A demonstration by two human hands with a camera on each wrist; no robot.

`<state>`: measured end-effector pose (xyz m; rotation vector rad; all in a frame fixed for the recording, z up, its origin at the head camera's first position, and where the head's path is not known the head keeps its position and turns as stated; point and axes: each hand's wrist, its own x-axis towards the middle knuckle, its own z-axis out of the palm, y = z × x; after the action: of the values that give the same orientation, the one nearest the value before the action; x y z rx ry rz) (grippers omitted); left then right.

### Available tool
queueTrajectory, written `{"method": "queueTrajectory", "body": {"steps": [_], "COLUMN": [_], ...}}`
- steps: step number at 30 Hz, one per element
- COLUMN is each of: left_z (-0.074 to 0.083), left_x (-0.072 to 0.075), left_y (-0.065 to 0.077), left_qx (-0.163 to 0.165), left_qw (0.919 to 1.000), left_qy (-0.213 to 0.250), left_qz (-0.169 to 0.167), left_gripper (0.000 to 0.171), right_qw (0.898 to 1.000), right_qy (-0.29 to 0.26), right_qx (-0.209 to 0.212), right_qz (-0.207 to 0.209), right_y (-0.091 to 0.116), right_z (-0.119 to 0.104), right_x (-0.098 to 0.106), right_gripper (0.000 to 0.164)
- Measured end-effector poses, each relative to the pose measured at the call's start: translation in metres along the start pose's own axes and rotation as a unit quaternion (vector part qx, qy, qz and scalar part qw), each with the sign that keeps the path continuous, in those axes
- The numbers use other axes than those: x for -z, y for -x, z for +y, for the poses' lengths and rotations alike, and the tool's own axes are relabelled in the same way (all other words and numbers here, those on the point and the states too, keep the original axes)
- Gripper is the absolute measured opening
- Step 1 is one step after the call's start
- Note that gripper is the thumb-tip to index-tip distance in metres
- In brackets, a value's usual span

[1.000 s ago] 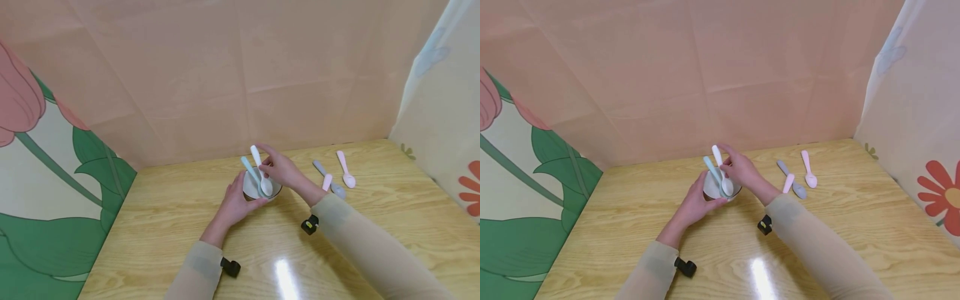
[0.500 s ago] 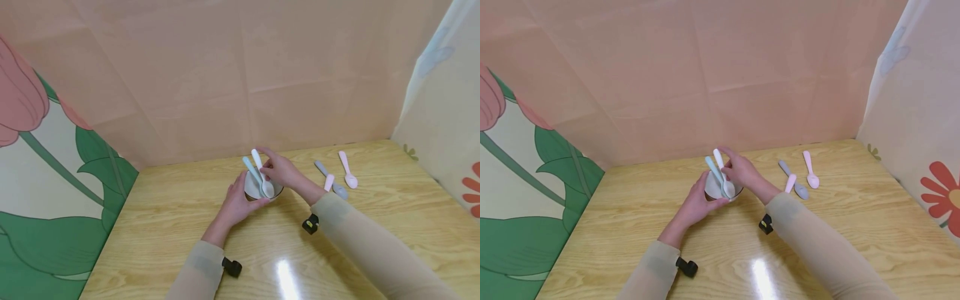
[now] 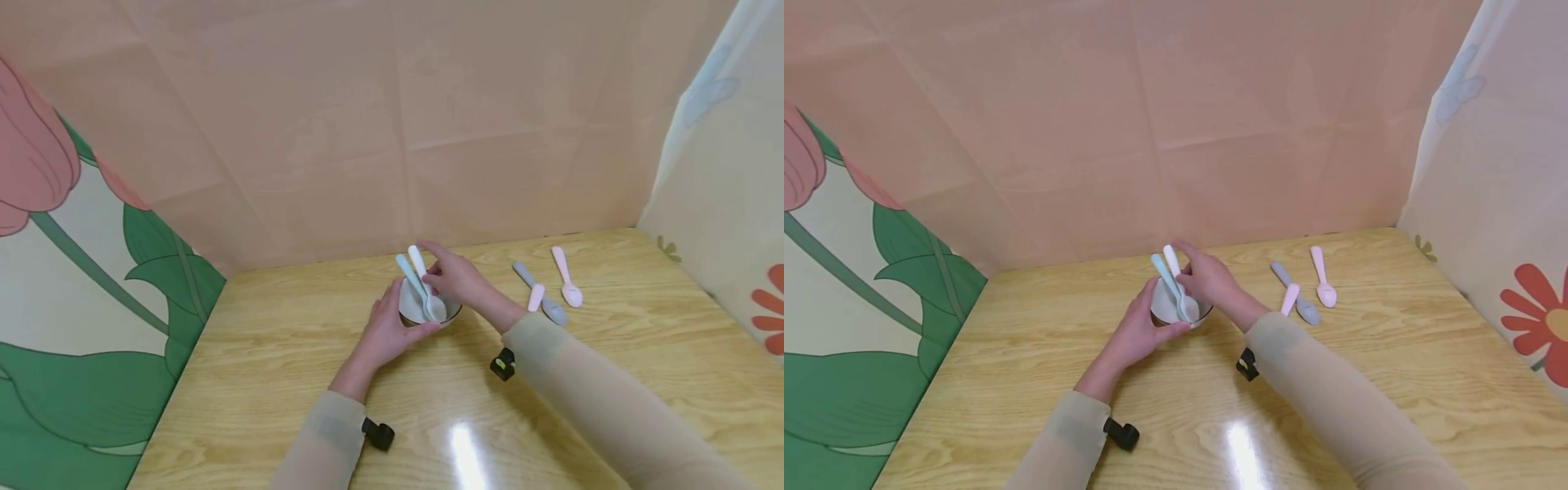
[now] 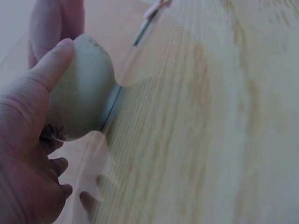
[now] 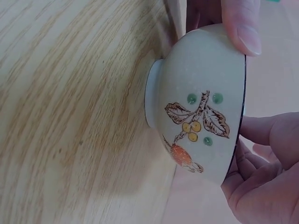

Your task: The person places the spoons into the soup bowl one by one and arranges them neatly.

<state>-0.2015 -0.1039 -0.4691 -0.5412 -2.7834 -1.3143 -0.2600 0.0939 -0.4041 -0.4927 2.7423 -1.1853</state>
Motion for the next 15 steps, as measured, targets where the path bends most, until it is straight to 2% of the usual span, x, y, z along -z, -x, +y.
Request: {"method": "queueTrajectory", "body": {"steps": [15], "left_z": [0.0012], "left_x": [0.0009], "left_y": [0.0012], "left_qx": [-0.003], "left_qw": [1.0000], "left_qy": [0.003], "left_qz": [0.000], "left_gripper": [0.105], "right_qw": [0.999], "right_qy": [0.043], "right_qx": [-0.024], "right_qz": [-0.007], "right_y": [-0.0028], "right_z": [-0.0070], "right_x": [-0.0035], "right_gripper": [0.076]}}
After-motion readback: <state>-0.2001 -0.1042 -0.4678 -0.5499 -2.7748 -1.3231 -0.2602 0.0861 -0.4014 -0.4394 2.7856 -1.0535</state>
